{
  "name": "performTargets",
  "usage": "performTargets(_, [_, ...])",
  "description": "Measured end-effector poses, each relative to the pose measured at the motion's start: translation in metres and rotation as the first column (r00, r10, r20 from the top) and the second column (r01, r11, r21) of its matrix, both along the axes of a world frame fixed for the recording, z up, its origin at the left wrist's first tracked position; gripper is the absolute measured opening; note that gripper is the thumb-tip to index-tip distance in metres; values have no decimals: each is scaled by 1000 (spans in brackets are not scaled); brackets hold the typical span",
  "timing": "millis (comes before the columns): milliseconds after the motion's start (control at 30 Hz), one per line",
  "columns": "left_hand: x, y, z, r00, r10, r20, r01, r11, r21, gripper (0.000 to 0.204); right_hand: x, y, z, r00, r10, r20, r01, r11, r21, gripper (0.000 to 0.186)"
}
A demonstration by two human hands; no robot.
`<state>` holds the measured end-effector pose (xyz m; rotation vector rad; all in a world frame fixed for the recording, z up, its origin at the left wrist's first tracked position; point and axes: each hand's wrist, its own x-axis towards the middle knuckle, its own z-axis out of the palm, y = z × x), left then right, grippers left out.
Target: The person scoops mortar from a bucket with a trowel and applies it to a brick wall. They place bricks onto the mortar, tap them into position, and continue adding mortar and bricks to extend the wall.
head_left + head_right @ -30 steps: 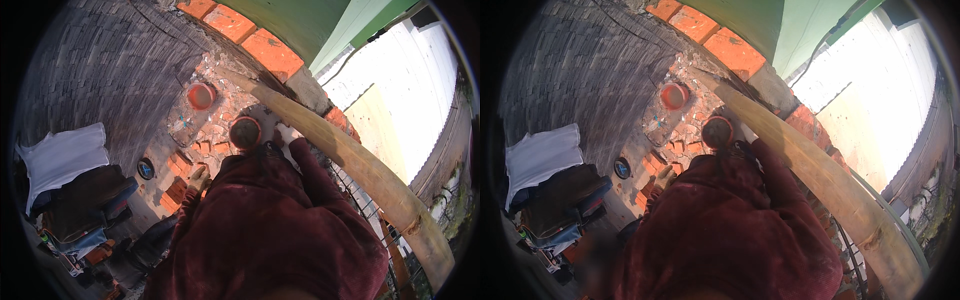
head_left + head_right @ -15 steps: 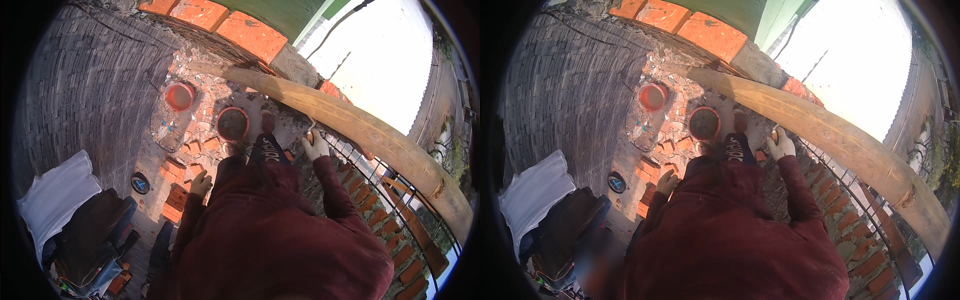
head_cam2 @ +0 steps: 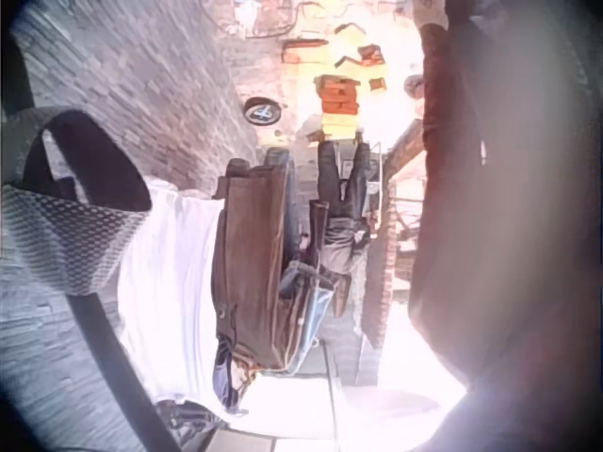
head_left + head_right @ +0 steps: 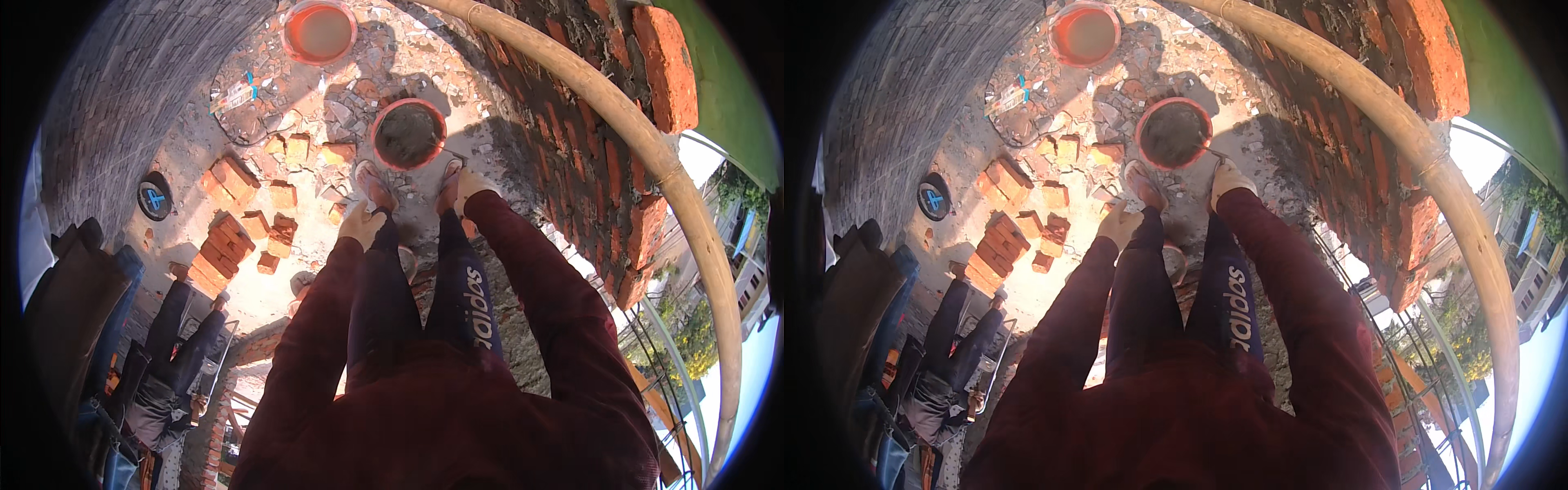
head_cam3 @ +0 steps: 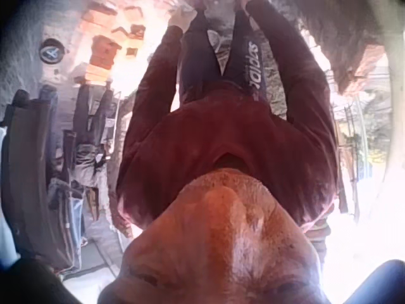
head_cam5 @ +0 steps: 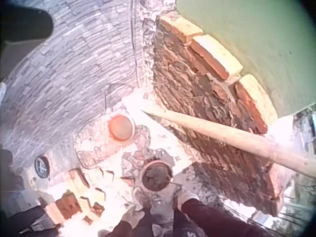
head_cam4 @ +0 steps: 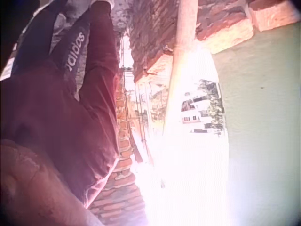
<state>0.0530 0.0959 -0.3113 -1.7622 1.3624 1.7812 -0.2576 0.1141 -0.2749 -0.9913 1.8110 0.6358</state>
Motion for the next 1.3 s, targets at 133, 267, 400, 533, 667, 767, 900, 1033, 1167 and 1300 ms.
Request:
performTargets(133, [-28, -44, -103, 998, 53, 43, -48, 992, -117, 100, 7, -60, -137, 995, -9, -102, 5, 999, -38, 48])
performTargets(267, [-46, -70, -222, 990, 139, 5, -132, 947, -295, 101, 4, -100, -228, 992, 112, -49, -114, 992, -53, 36])
performTargets(400, [-58, -81, -287, 945, 143, -295, -231, 928, -291, 75, 15, -63, -294, 996, 2, 90, 4, 997, -75, 41])
performTargets(533, [-60, -74, -307, 942, 189, -276, -251, 945, -210, 55, 9, -5, -296, 993, 1, 118, 6, 998, -56, 34])
performTargets(667, [-64, -73, -304, 946, 205, -250, -258, 944, -205, 51, -4, -1, -255, 944, 268, 192, -256, 963, -87, 27])
performTargets(767, [-71, -77, -299, 945, 188, -267, -274, 902, -335, 48, -17, -10, -227, 943, 316, 106, -305, 946, -113, 28])
performTargets(900, [-88, -96, -287, 984, 57, -166, -124, 896, -427, 47, -42, -64, -268, 957, 289, 2, -277, 921, -275, 29])
performTargets(1033, [-94, -111, -302, 981, -62, -184, -44, 853, -520, 47, -18, -45, -290, 941, 278, 191, -243, 951, -189, 28])
performTargets(1167, [-102, -97, -292, 975, 40, -219, -142, 869, -474, 42, -11, -20, -258, 909, 335, 247, -326, 942, -78, 28])
performTargets(1300, [-102, -75, -290, 971, 58, -231, -165, 865, -475, 36, -45, -19, -226, 944, 267, 192, -237, 957, -167, 31])
